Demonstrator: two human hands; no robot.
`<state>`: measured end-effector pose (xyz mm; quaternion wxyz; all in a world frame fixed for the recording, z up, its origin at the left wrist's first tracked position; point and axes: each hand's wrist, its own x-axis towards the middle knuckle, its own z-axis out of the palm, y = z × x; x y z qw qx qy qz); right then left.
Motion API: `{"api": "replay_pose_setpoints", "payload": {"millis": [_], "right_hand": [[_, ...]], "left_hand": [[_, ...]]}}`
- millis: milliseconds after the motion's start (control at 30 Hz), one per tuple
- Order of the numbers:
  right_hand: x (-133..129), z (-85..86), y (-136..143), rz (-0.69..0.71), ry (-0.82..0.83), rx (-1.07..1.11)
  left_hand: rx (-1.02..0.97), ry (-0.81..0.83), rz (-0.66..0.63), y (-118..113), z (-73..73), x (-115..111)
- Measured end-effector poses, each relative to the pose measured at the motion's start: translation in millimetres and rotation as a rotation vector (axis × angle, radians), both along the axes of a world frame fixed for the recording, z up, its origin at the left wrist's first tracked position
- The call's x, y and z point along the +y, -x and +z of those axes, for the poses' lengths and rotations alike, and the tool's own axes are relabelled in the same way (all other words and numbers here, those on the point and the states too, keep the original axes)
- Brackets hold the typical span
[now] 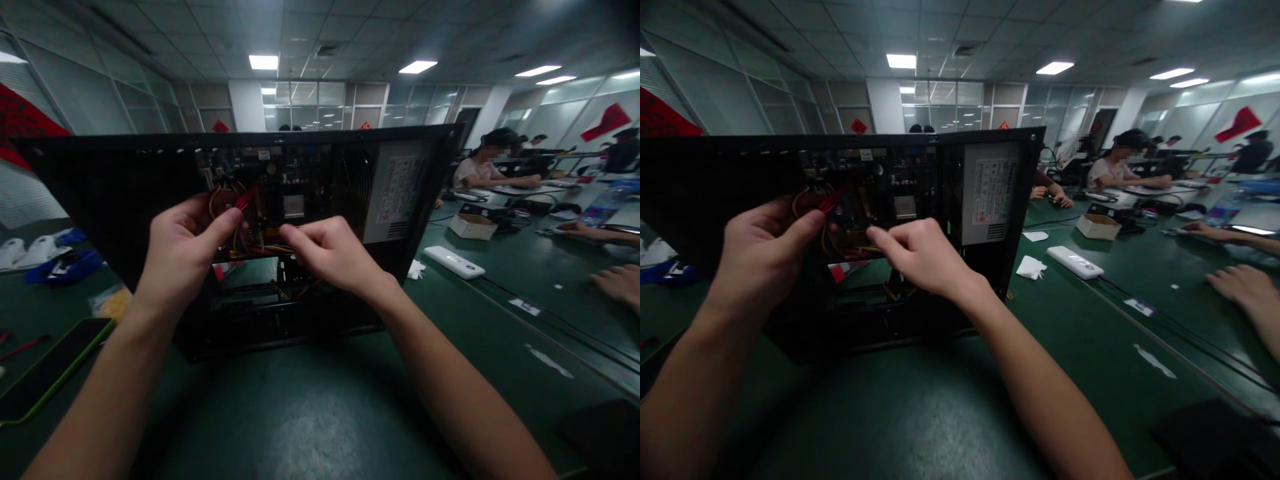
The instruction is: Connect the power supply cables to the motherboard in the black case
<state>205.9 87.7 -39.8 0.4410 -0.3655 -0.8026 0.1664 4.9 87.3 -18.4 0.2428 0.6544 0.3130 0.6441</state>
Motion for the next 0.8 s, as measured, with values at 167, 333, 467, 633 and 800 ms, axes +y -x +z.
{"api": "replay_pose_setpoints", "payload": {"millis": [167, 333, 467, 633, 800], "right_hand": [[8.6, -17.8, 15.4, -0.072, 0.19, -0.671], [27.1, -26.4, 6.8, 0.04, 0.375, -0.831], [26.5, -20.4, -6.3, 0.126, 0.313, -0.632], [21.3, -8.3, -13.2, 0.414, 0.293, -0.383], [5.7, 10.8, -30.1, 0.586, 0.237, -0.224]], "left_hand": [[-0.038, -0.014, -0.012, -12.6, 12.6, 14.5], [0.123, -0.017, 0.012, -22.1, 17.1, 6.7], [0.295, 0.105, 0.046, -14.6, 13.5, 8.0], [0.442, 0.148, 0.127, -2.1, 10.6, 19.7], [0.792, 0.354, -0.016, 9.0, 7.1, 27.2]]}}
